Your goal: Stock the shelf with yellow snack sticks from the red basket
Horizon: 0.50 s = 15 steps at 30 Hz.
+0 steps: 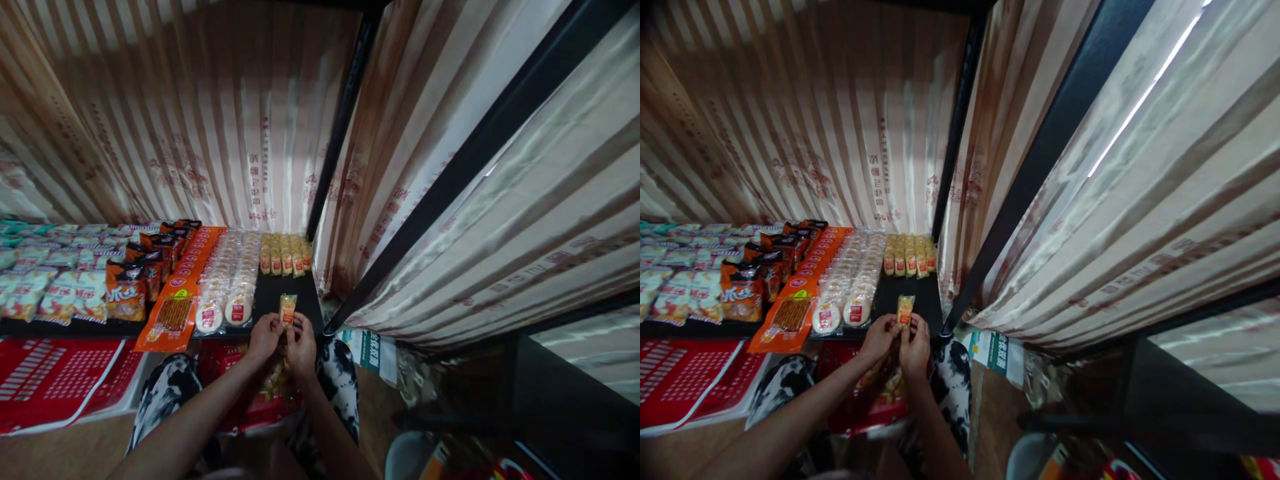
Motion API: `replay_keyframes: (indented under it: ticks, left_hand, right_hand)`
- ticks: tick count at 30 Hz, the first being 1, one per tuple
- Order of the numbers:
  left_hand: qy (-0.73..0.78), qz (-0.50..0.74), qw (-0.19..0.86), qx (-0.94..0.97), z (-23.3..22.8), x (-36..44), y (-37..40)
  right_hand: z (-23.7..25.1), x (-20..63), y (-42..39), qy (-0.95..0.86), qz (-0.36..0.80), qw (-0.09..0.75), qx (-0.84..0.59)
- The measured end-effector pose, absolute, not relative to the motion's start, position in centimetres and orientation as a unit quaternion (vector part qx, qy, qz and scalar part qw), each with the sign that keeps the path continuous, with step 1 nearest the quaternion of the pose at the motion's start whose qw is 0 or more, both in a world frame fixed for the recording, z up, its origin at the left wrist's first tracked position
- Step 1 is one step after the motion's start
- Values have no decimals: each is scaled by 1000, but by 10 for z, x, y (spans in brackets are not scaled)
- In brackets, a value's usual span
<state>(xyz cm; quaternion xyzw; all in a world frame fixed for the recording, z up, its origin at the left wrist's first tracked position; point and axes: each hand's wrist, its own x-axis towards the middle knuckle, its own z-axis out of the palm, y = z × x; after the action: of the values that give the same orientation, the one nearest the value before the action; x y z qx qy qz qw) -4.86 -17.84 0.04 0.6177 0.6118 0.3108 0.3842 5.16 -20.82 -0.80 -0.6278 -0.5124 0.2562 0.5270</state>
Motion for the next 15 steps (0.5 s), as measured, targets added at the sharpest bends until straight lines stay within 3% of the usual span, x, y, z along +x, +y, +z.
replay_keyframes:
  ticks: [4, 15]
  left_hand:
    - [631, 301, 335, 632, 6, -42, -165]
    - [617, 305, 364, 628, -4, -18, -125]
  right_hand:
    - [-14, 54, -199, -504, 252, 532, -633]
    - [-30, 59, -166, -477, 241, 562, -632]
